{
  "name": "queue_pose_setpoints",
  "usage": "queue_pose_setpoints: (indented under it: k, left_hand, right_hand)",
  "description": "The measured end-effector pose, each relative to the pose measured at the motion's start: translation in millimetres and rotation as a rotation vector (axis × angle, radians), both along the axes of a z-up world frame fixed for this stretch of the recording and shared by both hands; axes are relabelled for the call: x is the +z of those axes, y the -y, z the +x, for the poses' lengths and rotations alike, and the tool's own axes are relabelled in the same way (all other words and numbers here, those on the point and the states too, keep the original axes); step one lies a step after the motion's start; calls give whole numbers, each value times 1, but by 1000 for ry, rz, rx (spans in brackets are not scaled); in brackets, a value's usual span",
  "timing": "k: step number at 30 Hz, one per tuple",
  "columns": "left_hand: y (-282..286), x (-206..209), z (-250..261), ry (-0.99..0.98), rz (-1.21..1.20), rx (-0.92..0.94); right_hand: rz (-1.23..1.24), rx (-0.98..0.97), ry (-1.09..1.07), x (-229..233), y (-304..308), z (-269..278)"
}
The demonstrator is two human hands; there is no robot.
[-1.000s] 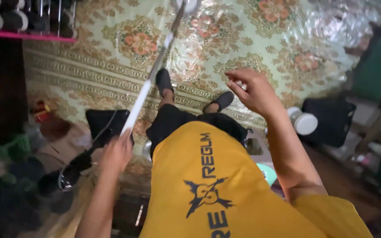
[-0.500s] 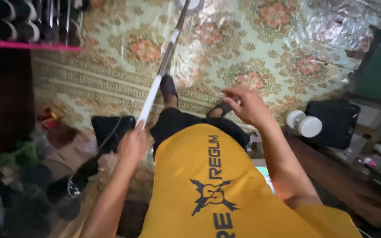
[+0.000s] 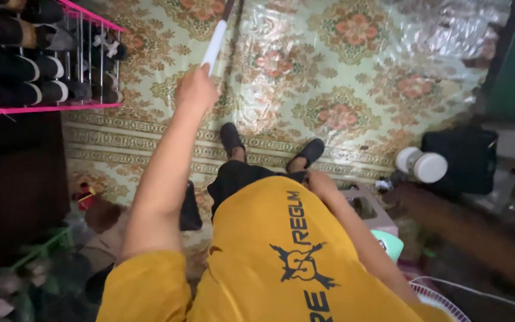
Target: The recorder is mopping the floor in a home environment using a spin mop and bucket.
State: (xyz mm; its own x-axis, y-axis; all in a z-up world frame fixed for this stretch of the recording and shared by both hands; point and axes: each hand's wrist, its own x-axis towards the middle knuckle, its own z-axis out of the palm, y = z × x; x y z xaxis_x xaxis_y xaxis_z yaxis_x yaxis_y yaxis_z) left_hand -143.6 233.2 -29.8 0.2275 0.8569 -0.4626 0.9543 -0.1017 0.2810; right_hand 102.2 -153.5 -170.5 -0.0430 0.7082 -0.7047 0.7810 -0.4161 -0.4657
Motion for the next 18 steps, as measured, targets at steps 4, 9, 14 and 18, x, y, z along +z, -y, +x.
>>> queue_pose_setpoints:
  k: [4, 9, 14, 18]
  left_hand:
    - [117, -25, -88, 4, 58, -33]
    - [302, 42, -156, -107, -52, 114]
    - [378, 71, -157, -113, -273, 317]
    - [327, 70, -125, -143, -194, 254]
  right_hand:
    - [-175, 103, 2, 0, -20, 24]
    - [-354, 513, -85, 16, -47, 69]
    - [-196, 323, -4, 39, -68, 59]
    - [-150, 153, 21, 9, -47, 37]
